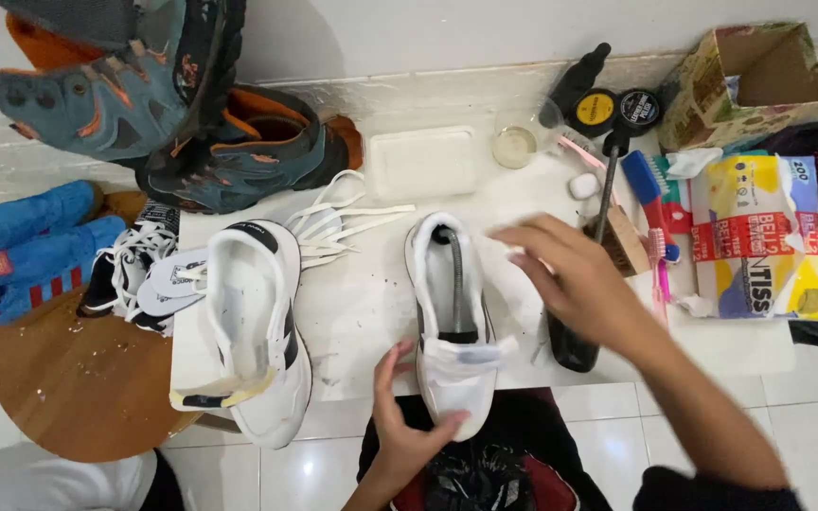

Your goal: The person wraps a white sneaker with white tissue paper. They fold the paper around the shoe's opening and smooth it over the surface, then add more paper to cover the entire shoe. The shoe remains on the table at the end.

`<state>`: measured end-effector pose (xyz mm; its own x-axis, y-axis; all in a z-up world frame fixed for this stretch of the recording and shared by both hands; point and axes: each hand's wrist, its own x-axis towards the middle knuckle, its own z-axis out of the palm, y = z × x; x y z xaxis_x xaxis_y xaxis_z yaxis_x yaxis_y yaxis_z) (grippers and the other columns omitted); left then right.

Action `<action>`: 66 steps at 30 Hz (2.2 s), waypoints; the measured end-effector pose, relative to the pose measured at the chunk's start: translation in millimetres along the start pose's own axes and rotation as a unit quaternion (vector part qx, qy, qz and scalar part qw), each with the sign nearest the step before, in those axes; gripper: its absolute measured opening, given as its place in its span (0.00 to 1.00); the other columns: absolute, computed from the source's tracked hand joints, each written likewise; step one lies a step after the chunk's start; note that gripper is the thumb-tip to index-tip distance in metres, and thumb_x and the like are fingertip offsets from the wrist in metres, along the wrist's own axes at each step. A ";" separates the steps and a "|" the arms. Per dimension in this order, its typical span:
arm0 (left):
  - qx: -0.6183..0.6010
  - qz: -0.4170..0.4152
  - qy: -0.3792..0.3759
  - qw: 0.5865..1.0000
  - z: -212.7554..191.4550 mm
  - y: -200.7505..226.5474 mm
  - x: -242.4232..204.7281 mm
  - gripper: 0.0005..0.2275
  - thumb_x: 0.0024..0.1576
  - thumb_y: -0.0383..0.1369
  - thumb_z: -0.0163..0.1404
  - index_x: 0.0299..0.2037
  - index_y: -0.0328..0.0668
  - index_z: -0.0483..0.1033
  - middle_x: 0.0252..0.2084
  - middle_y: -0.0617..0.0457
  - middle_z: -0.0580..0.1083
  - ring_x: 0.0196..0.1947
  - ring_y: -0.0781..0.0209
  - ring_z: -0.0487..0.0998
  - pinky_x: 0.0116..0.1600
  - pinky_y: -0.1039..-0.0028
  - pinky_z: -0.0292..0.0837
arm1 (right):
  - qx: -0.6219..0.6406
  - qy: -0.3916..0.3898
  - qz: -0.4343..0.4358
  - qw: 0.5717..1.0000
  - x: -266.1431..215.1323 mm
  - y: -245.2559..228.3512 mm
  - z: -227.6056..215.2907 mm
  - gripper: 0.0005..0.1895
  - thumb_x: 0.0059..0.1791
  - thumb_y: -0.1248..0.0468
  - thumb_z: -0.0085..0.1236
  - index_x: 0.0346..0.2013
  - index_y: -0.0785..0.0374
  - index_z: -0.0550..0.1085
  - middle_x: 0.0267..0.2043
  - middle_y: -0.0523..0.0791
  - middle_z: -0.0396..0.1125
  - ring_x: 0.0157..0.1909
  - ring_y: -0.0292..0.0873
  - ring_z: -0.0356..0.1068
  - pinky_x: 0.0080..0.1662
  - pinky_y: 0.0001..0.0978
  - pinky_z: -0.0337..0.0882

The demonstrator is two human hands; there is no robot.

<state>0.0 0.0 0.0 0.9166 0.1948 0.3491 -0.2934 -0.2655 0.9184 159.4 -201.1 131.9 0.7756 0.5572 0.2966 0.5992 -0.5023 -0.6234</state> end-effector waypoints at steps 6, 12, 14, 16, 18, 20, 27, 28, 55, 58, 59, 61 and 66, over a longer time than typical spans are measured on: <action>-0.063 0.073 0.068 0.993 -0.1 -9.1 14.5 0.07 0.49 0.18 0.58 0.35 0.34 0.75 0.32 0.48 0.76 0.34 0.54 0.76 0.43 0.69 0.77 | 0.351 0.093 0.203 0.909 -99.4 11.9 72.8 0.08 0.48 0.70 0.54 0.41 0.63 0.74 0.41 0.46 0.71 0.43 0.39 0.72 0.47 0.27 0.76; -0.075 0.053 0.050 0.995 11.0 2.9 13.3 0.07 0.49 0.18 0.58 0.34 0.36 0.77 0.30 0.51 0.77 0.33 0.57 0.76 0.41 0.72 0.74 | 0.413 0.112 0.238 0.872 -111.4 6.3 104.4 0.06 0.48 0.73 0.54 0.39 0.66 0.75 0.42 0.47 0.72 0.47 0.42 0.72 0.51 0.31 0.72; -0.081 0.043 0.064 0.994 12.8 0.3 11.1 0.05 0.50 0.20 0.58 0.34 0.36 0.77 0.30 0.51 0.77 0.34 0.56 0.76 0.40 0.72 0.74 | 0.399 0.125 0.229 0.879 -115.7 8.8 108.6 0.07 0.48 0.73 0.54 0.40 0.67 0.75 0.42 0.47 0.73 0.46 0.41 0.73 0.50 0.30 0.73; -0.088 0.032 0.078 0.993 14.2 -0.5 8.8 0.04 0.51 0.21 0.57 0.35 0.36 0.78 0.30 0.51 0.77 0.35 0.56 0.75 0.39 0.72 0.74 | 0.385 0.139 0.222 0.885 -120.5 8.2 109.5 0.07 0.47 0.73 0.55 0.40 0.68 0.76 0.41 0.47 0.74 0.45 0.41 0.73 0.50 0.30 0.74; -0.048 0.016 0.078 0.996 13.5 0.0 8.6 0.01 0.52 0.25 0.57 0.32 0.41 0.78 0.27 0.57 0.76 0.34 0.59 0.71 0.39 0.75 0.69 | 0.375 0.148 0.230 0.886 -122.5 4.8 108.0 0.09 0.47 0.73 0.54 0.42 0.69 0.75 0.44 0.50 0.74 0.47 0.43 0.74 0.53 0.31 0.75; -0.042 0.015 0.078 0.996 11.6 3.1 12.3 0.02 0.52 0.25 0.57 0.32 0.41 0.79 0.30 0.55 0.72 0.35 0.60 0.70 0.35 0.78 0.71 | 0.314 0.178 0.177 0.916 -119.5 3.2 104.7 0.11 0.48 0.72 0.53 0.45 0.68 0.73 0.45 0.49 0.71 0.46 0.42 0.72 0.49 0.27 0.75; 0.139 0.223 0.059 0.963 2.2 1.3 7.1 0.08 0.53 0.23 0.50 0.41 0.39 0.79 0.39 0.49 0.75 0.37 0.53 0.71 0.40 0.68 0.72 | -0.108 0.143 0.016 0.984 -70.0 -41.3 71.0 0.41 0.37 0.35 0.62 0.54 0.56 0.67 0.55 0.44 0.64 0.57 0.47 0.63 0.59 0.41 0.57; 0.139 0.222 0.061 0.963 0.2 -9.2 1.4 0.08 0.53 0.23 0.50 0.41 0.39 0.79 0.39 0.49 0.75 0.37 0.53 0.71 0.40 0.68 0.72 | -0.108 0.142 0.014 0.984 -67.8 -42.7 75.8 0.41 0.37 0.35 0.62 0.54 0.56 0.67 0.55 0.44 0.64 0.57 0.47 0.63 0.59 0.41 0.57; -0.208 -0.206 -0.004 0.956 -5.2 -19.2 52.8 0.12 0.47 0.25 0.56 0.35 0.41 0.65 0.32 0.51 0.73 0.30 0.68 0.74 0.31 0.79 0.72 | -0.124 0.223 0.129 0.958 -60.9 -47.3 130.3 0.33 0.41 0.51 0.66 0.54 0.53 0.61 0.64 0.48 0.48 0.70 0.57 0.43 0.70 0.54 0.46; -0.189 -0.187 -0.007 0.964 -6.5 -26.3 53.1 0.12 0.47 0.30 0.57 0.33 0.42 0.65 0.30 0.53 0.71 0.28 0.70 0.72 0.30 0.80 0.70 | -0.169 0.178 0.177 0.953 -52.3 -50.1 127.2 0.30 0.41 0.43 0.59 0.52 0.52 0.66 0.66 0.46 0.48 0.72 0.54 0.41 0.67 0.52 0.39; -0.181 -0.192 -0.010 0.964 -7.5 -26.4 53.7 0.12 0.46 0.27 0.56 0.33 0.42 0.64 0.31 0.52 0.73 0.29 0.69 0.73 0.31 0.78 0.74 | -0.174 0.164 0.182 0.954 -51.2 -49.7 128.1 0.30 0.41 0.44 0.58 0.53 0.50 0.65 0.67 0.46 0.47 0.73 0.54 0.39 0.67 0.53 0.38; -0.174 -0.198 -0.014 0.965 -8.9 -27.2 54.5 0.12 0.44 0.25 0.55 0.32 0.43 0.64 0.31 0.51 0.74 0.30 0.67 0.75 0.32 0.77 0.77 | -0.179 0.149 0.187 0.954 -47.9 -46.7 130.6 0.29 0.42 0.44 0.58 0.53 0.48 0.64 0.68 0.46 0.46 0.74 0.54 0.38 0.66 0.54 0.37; -0.175 -0.193 -0.009 0.965 -10.4 -18.9 58.4 0.13 0.43 0.24 0.54 0.31 0.44 0.60 0.31 0.52 0.74 0.28 0.71 0.70 0.29 0.80 0.69 | -0.234 0.097 0.185 0.950 -39.8 -44.1 133.5 0.21 0.43 0.43 0.52 0.46 0.44 0.67 0.70 0.46 0.45 0.71 0.59 0.42 0.56 0.54 0.46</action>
<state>56.2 26.2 5.0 0.9795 0.1990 -0.0329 0.0008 0.1592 0.9872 75.7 -112.8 51.0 0.9449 0.1758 0.2763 0.2662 -0.9038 -0.3352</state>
